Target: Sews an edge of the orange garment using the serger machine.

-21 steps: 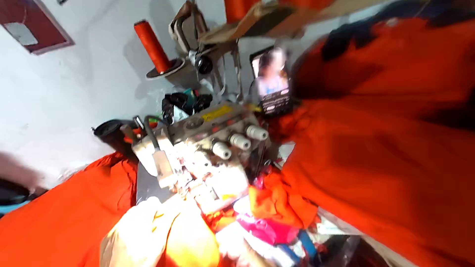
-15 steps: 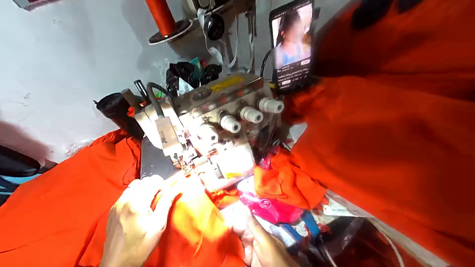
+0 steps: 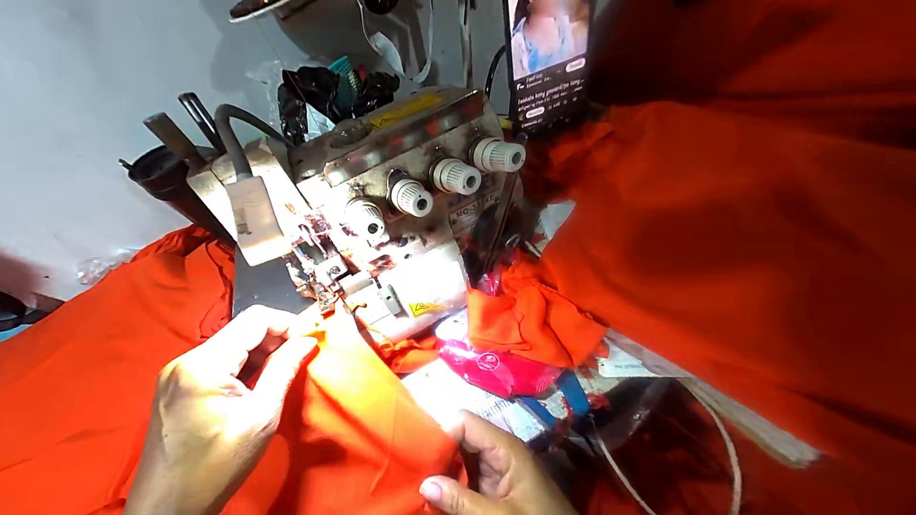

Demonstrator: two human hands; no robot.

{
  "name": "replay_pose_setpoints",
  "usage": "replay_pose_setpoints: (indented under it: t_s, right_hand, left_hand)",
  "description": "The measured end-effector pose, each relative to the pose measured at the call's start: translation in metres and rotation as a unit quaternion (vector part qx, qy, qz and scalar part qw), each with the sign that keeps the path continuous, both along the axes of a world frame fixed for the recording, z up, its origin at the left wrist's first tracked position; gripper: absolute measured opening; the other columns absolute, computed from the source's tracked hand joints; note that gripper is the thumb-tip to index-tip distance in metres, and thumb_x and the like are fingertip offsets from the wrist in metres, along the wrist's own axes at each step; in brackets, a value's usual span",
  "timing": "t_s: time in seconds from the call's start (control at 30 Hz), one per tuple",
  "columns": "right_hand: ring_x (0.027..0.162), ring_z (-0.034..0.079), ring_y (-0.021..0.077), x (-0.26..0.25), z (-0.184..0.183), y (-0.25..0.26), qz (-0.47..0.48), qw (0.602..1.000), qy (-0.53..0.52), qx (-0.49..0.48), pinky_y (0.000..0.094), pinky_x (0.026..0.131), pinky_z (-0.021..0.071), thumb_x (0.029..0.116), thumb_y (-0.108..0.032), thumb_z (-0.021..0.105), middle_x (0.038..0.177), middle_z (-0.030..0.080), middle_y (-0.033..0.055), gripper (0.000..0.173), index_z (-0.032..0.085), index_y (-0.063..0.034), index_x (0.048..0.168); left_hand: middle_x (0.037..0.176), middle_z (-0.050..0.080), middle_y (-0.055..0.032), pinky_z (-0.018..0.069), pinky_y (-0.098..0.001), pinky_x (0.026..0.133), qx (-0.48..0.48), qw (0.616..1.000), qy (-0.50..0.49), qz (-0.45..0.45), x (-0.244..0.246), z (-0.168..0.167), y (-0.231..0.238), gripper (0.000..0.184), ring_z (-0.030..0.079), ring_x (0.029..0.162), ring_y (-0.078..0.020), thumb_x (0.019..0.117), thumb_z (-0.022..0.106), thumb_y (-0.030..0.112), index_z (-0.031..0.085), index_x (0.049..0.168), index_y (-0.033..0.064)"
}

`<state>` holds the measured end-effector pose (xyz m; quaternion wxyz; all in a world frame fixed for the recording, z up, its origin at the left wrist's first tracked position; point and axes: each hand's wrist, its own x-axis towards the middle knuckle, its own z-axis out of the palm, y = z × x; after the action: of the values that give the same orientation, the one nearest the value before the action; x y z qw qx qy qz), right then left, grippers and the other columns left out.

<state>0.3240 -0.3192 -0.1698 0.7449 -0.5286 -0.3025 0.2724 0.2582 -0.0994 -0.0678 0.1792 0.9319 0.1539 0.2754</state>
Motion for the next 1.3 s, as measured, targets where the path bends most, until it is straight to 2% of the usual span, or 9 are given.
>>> replay_pose_setpoints:
  t_s: [0.1,0.3,0.43,0.6,0.73,0.9,1.0,1.17,1.3]
  right_hand:
    - [0.091,0.067,0.0004,-0.004,-0.001,0.0,-0.012,1.0,0.011,0.012,0.0201,0.083,0.0565,0.0892,-0.001,0.07,0.097,0.071,0.0028,0.019,0.063,0.0041,0.107]
    - [0.075,0.054,-0.0095,-0.003,0.0,-0.011,-0.015,1.0,0.016,0.006,0.0105,0.07,0.0465,0.1032,-0.009,0.055,0.083,0.06,-0.0071,0.018,0.064,-0.0002,0.092]
    - [0.076,0.06,-0.0056,-0.007,-0.003,-0.017,-0.024,0.998,0.05,0.014,0.0138,0.07,0.0533,0.0963,-0.003,0.063,0.088,0.064,-0.0047,0.005,0.065,0.0004,0.094]
    - [0.074,0.064,-0.0035,-0.009,-0.002,-0.017,-0.026,0.996,0.082,0.02,0.0173,0.069,0.0567,0.0982,-0.001,0.06,0.087,0.067,-0.0078,0.004,0.063,-0.0029,0.1]
    - [0.071,0.063,-0.0033,-0.01,-0.003,-0.019,-0.024,0.996,0.083,0.016,0.0167,0.064,0.0552,0.0985,-0.004,0.061,0.085,0.066,-0.0092,0.003,0.064,-0.006,0.098]
    - [0.071,0.06,-0.005,-0.013,-0.003,-0.018,-0.057,0.996,0.062,0.018,0.0146,0.065,0.053,0.094,-0.002,0.066,0.084,0.066,-0.0089,0.004,0.065,-0.0054,0.095]
    - [0.074,0.063,-0.0037,-0.012,-0.001,-0.016,-0.061,0.995,0.074,0.038,0.0166,0.069,0.0551,0.0931,0.0,0.066,0.087,0.067,-0.0091,0.008,0.064,-0.0064,0.097]
    - [0.084,0.068,0.0021,-0.004,0.002,-0.007,-0.054,0.996,0.065,0.026,0.0206,0.078,0.0593,0.0851,0.009,0.067,0.096,0.07,-0.0005,0.024,0.063,0.0035,0.108]
    - [0.08,0.067,0.0014,0.0,-0.001,-0.002,-0.059,0.998,0.029,-0.01,0.0182,0.072,0.0584,0.0818,0.005,0.072,0.094,0.069,0.0003,0.035,0.059,0.0028,0.114]
  left_hand:
    - [0.08,0.063,0.017,0.0474,-0.0077,0.058,-0.047,0.999,0.009,-0.025,0.0,0.005,-0.003,0.009,0.058,0.067,0.0096,0.0915,0.063,0.024,0.067,0.099,0.0209]
    - [0.089,0.067,0.0137,0.0507,-0.0086,0.065,-0.052,0.998,0.011,-0.032,-0.001,0.008,0.004,0.022,0.061,0.074,0.0079,0.0924,0.062,0.021,0.069,0.112,0.0148]
    - [0.088,0.067,0.0116,0.0467,-0.0099,0.062,0.01,1.0,0.023,-0.002,0.005,0.005,0.001,0.024,0.058,0.071,0.0087,0.0937,0.06,0.025,0.07,0.112,0.0137]
    - [0.078,0.059,0.0072,0.0426,-0.0241,0.063,0.112,0.993,0.034,0.035,0.005,-0.005,0.0,0.028,0.056,0.071,-0.0019,0.0975,0.056,0.037,0.069,0.089,0.0143]
    - [0.083,0.062,0.0032,0.0429,-0.0261,0.069,0.115,0.992,0.011,0.041,0.002,-0.008,-0.006,0.03,0.057,0.079,-0.005,0.1002,0.054,0.034,0.069,0.092,0.0105]
    - [0.08,0.058,0.0095,0.0395,-0.01,0.06,0.077,0.995,-0.046,0.038,0.004,-0.005,-0.013,0.017,0.051,0.069,0.0091,0.1,0.054,0.024,0.064,0.097,0.0115]
    - [0.089,0.061,0.0097,0.0434,-0.0059,0.064,0.038,0.997,-0.068,0.01,0.013,-0.005,-0.016,0.013,0.054,0.074,0.0115,0.0965,0.055,0.016,0.062,0.106,0.0099]
    - [0.092,0.064,0.0034,0.0447,-0.0108,0.065,0.063,0.997,-0.047,0.01,0.022,-0.012,-0.004,0.017,0.056,0.075,0.0059,0.0985,0.055,0.017,0.066,0.108,0.0074]
    - [0.083,0.061,0.0016,0.0425,-0.0231,0.06,0.109,0.993,-0.015,0.035,0.015,-0.016,0.001,0.029,0.053,0.067,-0.0042,0.0979,0.059,0.032,0.068,0.109,0.0072]
